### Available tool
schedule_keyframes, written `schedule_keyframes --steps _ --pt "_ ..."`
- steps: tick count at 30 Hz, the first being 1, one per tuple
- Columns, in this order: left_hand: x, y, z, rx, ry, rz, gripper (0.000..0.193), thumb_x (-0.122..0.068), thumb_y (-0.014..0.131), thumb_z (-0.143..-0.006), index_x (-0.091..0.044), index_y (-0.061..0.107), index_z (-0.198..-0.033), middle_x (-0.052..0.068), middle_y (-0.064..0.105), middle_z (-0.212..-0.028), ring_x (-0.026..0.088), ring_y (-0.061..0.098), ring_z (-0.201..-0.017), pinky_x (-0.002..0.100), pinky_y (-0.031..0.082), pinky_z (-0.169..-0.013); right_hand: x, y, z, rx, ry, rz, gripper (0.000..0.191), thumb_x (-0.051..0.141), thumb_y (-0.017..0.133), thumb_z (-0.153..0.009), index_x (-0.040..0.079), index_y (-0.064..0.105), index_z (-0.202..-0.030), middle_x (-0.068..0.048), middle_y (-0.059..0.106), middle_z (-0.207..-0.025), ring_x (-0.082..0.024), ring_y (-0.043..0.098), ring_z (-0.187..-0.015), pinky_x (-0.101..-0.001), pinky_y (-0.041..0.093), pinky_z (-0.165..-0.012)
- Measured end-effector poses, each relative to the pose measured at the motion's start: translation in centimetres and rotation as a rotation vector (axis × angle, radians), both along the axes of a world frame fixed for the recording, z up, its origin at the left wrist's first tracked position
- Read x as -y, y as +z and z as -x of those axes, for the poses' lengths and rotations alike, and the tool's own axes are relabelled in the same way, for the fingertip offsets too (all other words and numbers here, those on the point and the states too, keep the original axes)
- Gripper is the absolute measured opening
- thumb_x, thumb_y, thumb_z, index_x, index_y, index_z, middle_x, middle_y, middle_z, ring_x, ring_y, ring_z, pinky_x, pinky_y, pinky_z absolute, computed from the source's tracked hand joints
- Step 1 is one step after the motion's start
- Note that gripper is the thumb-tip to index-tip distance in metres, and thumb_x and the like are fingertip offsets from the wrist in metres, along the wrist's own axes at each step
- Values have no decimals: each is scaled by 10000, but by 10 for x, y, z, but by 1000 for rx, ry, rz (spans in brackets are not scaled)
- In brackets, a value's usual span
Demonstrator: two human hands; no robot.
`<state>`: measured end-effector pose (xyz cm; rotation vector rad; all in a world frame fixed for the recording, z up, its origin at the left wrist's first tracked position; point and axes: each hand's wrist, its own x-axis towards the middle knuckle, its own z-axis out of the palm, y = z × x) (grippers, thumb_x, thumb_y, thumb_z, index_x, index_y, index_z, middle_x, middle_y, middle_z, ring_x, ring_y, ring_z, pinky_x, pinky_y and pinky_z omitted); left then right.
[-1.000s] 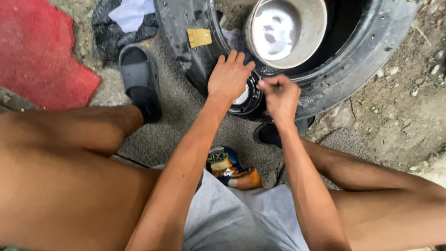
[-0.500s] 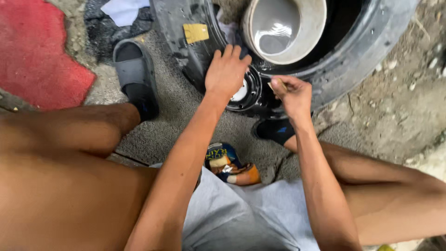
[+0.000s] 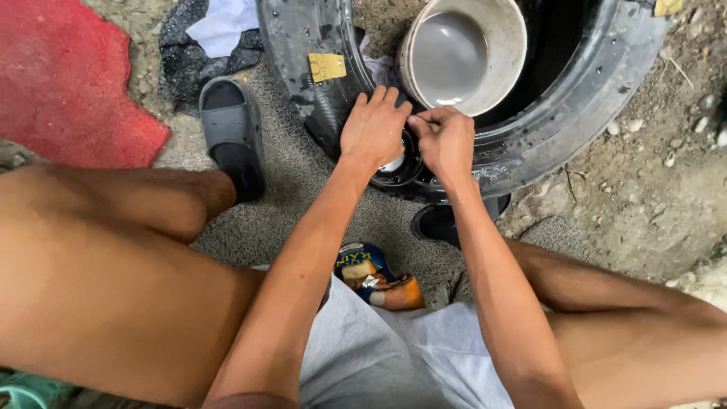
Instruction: The person sits on the ground and scrubs a small metal part with a sponge, repeatedly dipping it into a bucket of water placed inside a tire. The person rotates the part to clean different sides and rinses it in the bucket.
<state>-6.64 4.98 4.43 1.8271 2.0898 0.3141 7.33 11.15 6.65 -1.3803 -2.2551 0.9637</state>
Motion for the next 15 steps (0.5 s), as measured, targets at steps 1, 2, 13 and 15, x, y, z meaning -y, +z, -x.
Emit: schedule_keyframes --steps 1,2,13,15 --pt "1 2 1 -4 -29 -6 478 -204 840 -631 -104 706 -1079 121 614 -1154 311 549 -1187 483 462 -935 4 1 -2 44 -42 38 179 167 827 -864 -3 789 -903 -171 710 -762 -262 664 -629 -372 517 -651" --pt "1 4 3 50 -7 -37 436 -173 829 -649 -107 717 -1065 115 623 -1136 308 559 -1176 469 470 -931 8 2 -6 87 -83 72 190 176 824 -871 -8 784 -891 -174 694 -723 -258 646 -591 -377 507 -633" --pt "34 19 -9 308 371 -282 222 -17 710 -799 -104 791 -987 52 730 -965 291 573 -1007 421 415 -914 64 28 -39 97 -239 222 236 223 760 -925 -13 761 -922 -142 750 -750 -185 708 -631 -336 540 -624" --pt "39 15 -10 319 372 -296 242 -1 708 -782 -106 795 -983 52 725 -946 291 564 -1004 421 389 -911 62 28 -38 76 -197 144 220 201 771 -908 -19 763 -913 -156 750 -787 -200 718 -659 -344 549 -644"
